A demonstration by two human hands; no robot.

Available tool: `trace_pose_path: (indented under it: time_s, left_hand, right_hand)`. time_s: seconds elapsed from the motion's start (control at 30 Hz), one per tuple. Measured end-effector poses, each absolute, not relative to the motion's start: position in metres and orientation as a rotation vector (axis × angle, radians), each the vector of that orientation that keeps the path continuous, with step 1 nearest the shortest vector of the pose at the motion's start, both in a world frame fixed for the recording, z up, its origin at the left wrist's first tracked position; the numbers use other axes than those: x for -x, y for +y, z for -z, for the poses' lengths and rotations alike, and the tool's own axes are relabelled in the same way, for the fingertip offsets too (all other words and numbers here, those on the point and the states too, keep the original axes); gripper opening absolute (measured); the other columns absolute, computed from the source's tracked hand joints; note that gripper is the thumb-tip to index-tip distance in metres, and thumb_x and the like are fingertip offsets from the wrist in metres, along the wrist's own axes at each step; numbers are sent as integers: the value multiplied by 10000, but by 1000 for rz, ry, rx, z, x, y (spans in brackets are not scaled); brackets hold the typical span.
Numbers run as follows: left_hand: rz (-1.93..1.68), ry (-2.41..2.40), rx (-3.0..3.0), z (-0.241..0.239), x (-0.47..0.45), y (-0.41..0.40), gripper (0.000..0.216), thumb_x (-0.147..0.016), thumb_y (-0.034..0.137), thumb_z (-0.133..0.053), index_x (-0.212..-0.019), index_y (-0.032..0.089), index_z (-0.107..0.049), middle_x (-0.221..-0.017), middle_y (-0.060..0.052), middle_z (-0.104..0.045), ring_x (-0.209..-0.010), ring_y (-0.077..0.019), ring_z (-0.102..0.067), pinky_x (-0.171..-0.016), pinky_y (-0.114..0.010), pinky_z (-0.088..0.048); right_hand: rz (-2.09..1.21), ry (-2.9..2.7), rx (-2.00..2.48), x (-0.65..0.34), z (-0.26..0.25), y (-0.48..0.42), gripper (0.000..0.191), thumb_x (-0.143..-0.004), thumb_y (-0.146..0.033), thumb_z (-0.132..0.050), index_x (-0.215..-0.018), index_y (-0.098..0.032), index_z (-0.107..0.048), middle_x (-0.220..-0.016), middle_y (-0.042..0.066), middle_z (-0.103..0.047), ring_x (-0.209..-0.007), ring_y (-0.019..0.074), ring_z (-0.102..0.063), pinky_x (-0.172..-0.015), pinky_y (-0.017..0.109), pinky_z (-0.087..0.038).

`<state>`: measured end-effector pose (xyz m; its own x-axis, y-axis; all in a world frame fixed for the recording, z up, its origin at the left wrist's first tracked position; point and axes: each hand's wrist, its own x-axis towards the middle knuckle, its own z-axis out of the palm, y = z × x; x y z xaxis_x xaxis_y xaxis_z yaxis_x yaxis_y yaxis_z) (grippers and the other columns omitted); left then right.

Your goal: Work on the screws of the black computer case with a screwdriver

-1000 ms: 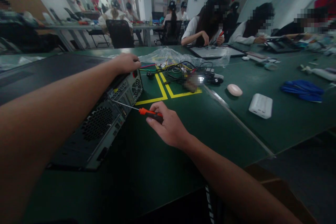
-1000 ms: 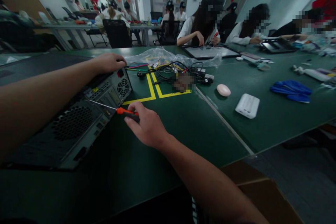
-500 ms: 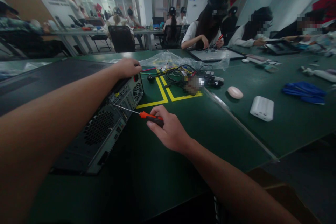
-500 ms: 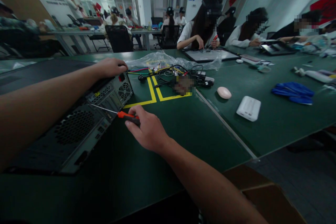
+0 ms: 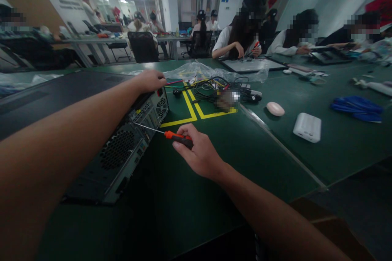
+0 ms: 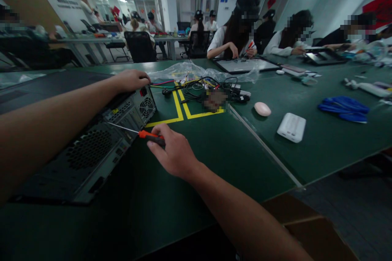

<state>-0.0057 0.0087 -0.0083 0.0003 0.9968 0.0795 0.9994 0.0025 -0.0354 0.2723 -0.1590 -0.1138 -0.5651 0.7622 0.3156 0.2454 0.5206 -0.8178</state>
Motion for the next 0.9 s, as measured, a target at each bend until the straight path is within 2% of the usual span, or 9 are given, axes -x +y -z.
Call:
trace_pose_path:
  time_s: [0.3, 0.5, 0.7, 0.8, 0.9]
  left_hand:
    - [117, -2178, 2184, 9, 6, 10, 619, -1048, 442, -482, -1480, 253, -882, -1435, -140, -872, -1414, -396, -762, -1206, -493, -569]
    - [95, -2166, 2156, 9, 4, 8, 591, -1083, 410, -474, -1484, 255, -880, -1468, -121, -873, -1421, -366, -780, -1197, -442, -581]
    - [64, -2173, 2146, 7, 2, 6, 599, -1086, 412, -467, -1491, 250, -878, -1506, -120, -862, -1412, -363, -775, -1177, -428, -589]
    - [59, -2163, 2157, 7, 1, 5, 626, -1087, 416, -434, -1500, 238, -870, -1517, -120, -857, -1425, -356, -763, -1188, -428, -581]
    - [76, -2164, 2170, 6, 1, 4, 638, -1065, 429, -452, -1507, 236, -870, -1503, -139, -861, -1403, -376, -771, -1190, -465, -587]
  right_hand:
    - [-920, -2030, 775, -273, 115, -158, 202, -1072, -436, -697, -1160, -255, -675, -1092, 64, -799, -867, 225, -666, -849, 389, -501]
    - [-883, -2022, 765, -272, 116, -156, 249, -1123, -468, -681, -1148, -232, -757, -1102, 84, -822, -951, 240, -707, -895, 395, -515]
    - [-979, -2087, 799, -270, 118, -159, 336, -1184, -512, -579, -1176, -232, -765, -949, 33, -767, -796, 201, -640, -805, 374, -451]
    - [-992, -2092, 842, -270, 117, -162, 308, -1138, -541, -662, -1222, -250, -721, -918, 3, -736, -742, 187, -595, -772, 357, -428]
    - [-987, -2096, 879, -271, 116, -162, 315, -1035, -485, -773, -1236, -269, -663, -916, -16, -723, -719, 180, -570, -762, 351, -420]
